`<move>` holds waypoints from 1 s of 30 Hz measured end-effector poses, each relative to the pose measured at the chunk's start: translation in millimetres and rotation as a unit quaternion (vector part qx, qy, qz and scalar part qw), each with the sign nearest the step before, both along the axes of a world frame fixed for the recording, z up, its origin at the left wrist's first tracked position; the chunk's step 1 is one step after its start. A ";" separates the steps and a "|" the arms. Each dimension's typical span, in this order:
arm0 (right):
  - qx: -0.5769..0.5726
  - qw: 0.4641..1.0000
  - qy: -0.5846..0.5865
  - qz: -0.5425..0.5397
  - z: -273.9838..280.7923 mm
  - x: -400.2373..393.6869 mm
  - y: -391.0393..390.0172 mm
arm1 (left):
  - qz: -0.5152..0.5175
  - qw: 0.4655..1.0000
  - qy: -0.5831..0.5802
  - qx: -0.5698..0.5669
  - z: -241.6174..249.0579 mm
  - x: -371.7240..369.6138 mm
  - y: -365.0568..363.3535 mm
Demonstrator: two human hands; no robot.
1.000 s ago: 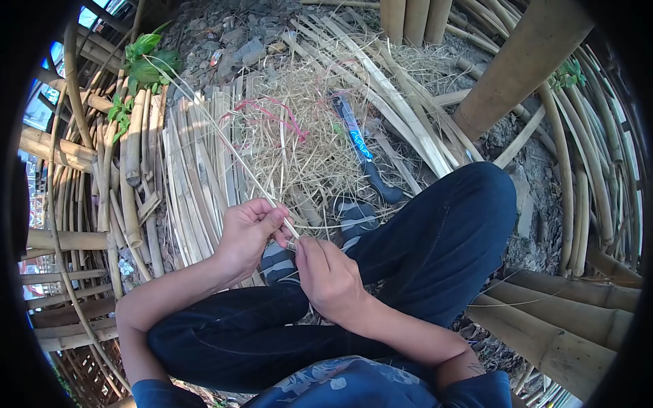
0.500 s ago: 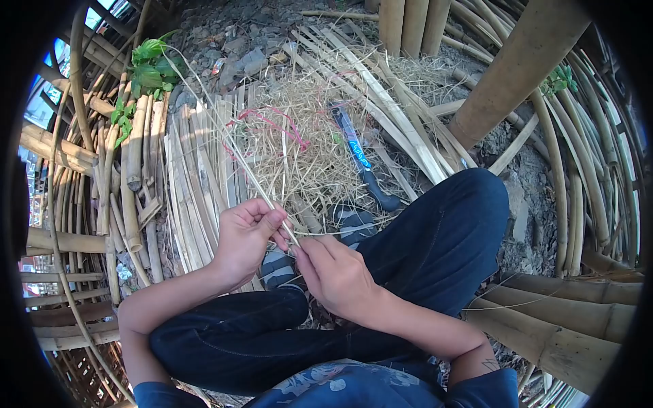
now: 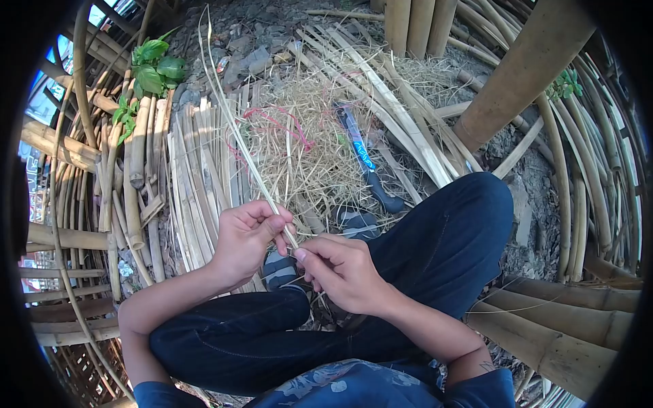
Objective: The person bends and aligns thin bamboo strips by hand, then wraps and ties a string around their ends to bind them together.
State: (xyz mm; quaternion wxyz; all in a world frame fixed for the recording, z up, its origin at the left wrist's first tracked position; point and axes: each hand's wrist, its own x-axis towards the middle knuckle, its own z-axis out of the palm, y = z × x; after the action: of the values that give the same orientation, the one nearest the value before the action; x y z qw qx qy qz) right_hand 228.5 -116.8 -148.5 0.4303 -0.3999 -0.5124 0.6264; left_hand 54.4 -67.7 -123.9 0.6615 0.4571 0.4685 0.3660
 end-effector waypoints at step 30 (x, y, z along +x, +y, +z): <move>-0.199 0.957 0.190 0.092 -10.4 9.3 11.5 | 0.008 1.000 -0.010 0.011 4.2 2.6 -0.4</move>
State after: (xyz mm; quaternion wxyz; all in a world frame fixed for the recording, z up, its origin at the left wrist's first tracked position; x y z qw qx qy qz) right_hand 237.8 -105.3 -158.9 0.3720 -0.3022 -0.3210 0.8169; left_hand 57.0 -68.1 -119.7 0.6584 0.4564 0.4616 0.3810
